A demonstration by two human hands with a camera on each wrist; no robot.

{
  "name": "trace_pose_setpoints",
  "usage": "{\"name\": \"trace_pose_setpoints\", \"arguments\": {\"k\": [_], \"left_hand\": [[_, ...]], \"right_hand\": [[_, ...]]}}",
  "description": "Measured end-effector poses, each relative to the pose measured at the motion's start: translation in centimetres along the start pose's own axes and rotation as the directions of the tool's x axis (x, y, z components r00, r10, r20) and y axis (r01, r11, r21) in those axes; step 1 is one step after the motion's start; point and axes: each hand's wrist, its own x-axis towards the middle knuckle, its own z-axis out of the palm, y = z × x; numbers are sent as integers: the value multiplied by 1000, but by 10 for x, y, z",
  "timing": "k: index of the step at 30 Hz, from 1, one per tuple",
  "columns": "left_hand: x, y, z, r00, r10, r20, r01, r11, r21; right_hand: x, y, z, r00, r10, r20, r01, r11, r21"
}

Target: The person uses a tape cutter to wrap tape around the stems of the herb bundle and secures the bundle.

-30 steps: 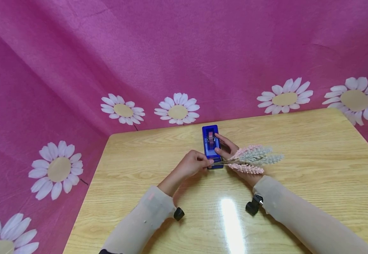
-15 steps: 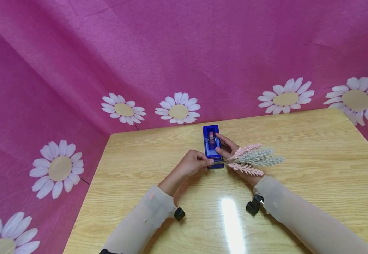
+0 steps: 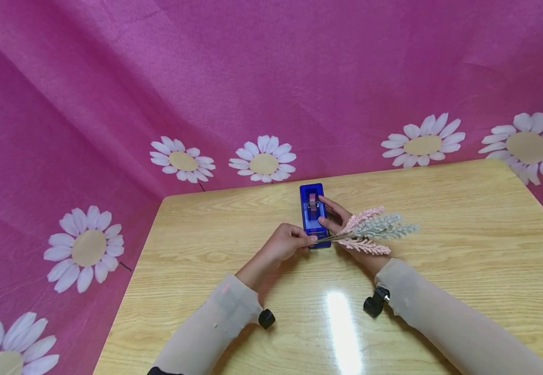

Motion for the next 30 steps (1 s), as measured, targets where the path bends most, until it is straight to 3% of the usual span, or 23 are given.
{"name": "trace_pose_setpoints", "arguments": {"k": [12,19,30], "left_hand": [[-3,-3,6,1000,14,-16,-14,1000,10],[-2,-7,7,1000,15,-21,-15,1000,-27],[-1,-11,10,999,34,-33,-37,997,-70]], "right_hand": [[1,6,1,999,-51,17,50,997,51],[-1,4,2,1000,-19,24,18,999,46],[-3,2,1,999,-30,40,29,999,13]]}}
